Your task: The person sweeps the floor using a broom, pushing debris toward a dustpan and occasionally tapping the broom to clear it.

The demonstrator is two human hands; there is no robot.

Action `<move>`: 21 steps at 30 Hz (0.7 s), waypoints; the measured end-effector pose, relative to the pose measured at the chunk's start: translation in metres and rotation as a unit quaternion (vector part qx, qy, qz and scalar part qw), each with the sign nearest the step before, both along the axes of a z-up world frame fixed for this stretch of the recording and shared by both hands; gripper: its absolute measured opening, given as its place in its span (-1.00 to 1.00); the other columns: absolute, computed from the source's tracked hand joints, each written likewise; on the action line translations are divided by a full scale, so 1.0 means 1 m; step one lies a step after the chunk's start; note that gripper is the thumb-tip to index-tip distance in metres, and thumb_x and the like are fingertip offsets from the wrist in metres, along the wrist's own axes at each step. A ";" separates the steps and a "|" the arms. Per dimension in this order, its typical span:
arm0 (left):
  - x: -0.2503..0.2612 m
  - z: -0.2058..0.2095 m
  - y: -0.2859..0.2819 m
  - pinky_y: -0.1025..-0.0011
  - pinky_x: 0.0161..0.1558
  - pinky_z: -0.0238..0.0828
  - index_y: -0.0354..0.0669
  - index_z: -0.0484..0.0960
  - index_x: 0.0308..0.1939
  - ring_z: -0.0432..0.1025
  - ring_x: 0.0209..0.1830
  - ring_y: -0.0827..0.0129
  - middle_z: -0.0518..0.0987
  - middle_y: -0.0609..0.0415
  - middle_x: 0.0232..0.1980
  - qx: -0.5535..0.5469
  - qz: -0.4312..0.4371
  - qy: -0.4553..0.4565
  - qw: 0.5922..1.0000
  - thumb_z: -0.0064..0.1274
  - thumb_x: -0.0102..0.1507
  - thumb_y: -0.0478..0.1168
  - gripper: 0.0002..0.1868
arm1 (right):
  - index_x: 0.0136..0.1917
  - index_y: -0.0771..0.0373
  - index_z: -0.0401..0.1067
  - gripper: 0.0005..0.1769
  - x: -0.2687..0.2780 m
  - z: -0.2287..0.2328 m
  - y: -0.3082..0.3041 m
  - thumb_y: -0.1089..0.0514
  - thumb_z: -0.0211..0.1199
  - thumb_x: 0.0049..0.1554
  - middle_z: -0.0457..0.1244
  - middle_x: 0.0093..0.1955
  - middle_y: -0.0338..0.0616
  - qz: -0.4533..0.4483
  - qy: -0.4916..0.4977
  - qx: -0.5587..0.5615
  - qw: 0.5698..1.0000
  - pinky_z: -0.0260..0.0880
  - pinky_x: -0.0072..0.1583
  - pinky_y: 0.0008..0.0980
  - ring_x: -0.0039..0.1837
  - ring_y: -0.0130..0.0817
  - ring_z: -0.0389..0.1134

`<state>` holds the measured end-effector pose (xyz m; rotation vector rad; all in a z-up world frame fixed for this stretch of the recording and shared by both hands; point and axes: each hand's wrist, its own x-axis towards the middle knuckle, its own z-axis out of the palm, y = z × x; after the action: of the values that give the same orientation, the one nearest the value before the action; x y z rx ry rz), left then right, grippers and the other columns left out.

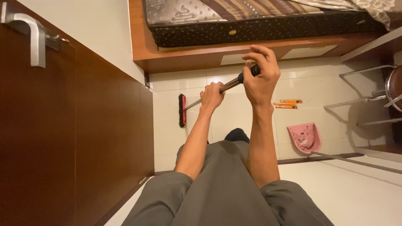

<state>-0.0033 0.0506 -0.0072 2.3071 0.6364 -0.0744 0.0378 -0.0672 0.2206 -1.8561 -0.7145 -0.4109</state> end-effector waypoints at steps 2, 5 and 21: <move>-0.003 -0.002 -0.002 -0.18 0.11 0.25 0.09 0.66 0.00 0.41 0.16 0.06 0.57 0.08 0.05 0.002 0.010 -0.017 1.000 0.21 0.21 -0.14 -0.73 | 0.00 0.32 0.54 -0.79 -0.004 0.002 0.001 0.48 0.25 0.11 0.31 0.24 -0.02 -0.005 0.028 0.011 1.000 0.44 0.15 -0.33 0.15 -0.26 0.43; -0.005 -0.008 -0.003 -0.19 0.10 0.24 0.06 0.64 0.02 0.40 0.17 0.04 0.56 0.08 0.07 0.000 0.014 -0.046 0.999 0.21 0.21 -0.14 -0.71 | -0.04 0.33 0.53 -0.80 -0.007 0.000 0.002 0.50 0.21 0.11 0.31 0.24 -0.03 -0.006 0.015 0.019 1.000 0.43 0.18 -0.30 0.18 -0.22 0.42; 0.045 -0.001 -0.076 -0.20 0.01 0.31 -0.01 0.67 -0.10 0.46 0.07 0.00 0.60 0.03 -0.05 -0.005 0.026 -0.061 0.998 0.18 0.19 -0.27 -0.80 | -0.17 0.34 0.57 -0.74 0.046 -0.006 -0.071 0.54 0.11 0.02 0.35 0.19 -0.01 -0.004 0.054 -0.005 0.999 0.33 -0.03 -0.35 0.10 -0.19 0.42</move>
<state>0.0416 -0.0250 -0.0079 2.2638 0.6318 0.0880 0.0835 -0.1385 0.2148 -1.8763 -0.6375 -0.3112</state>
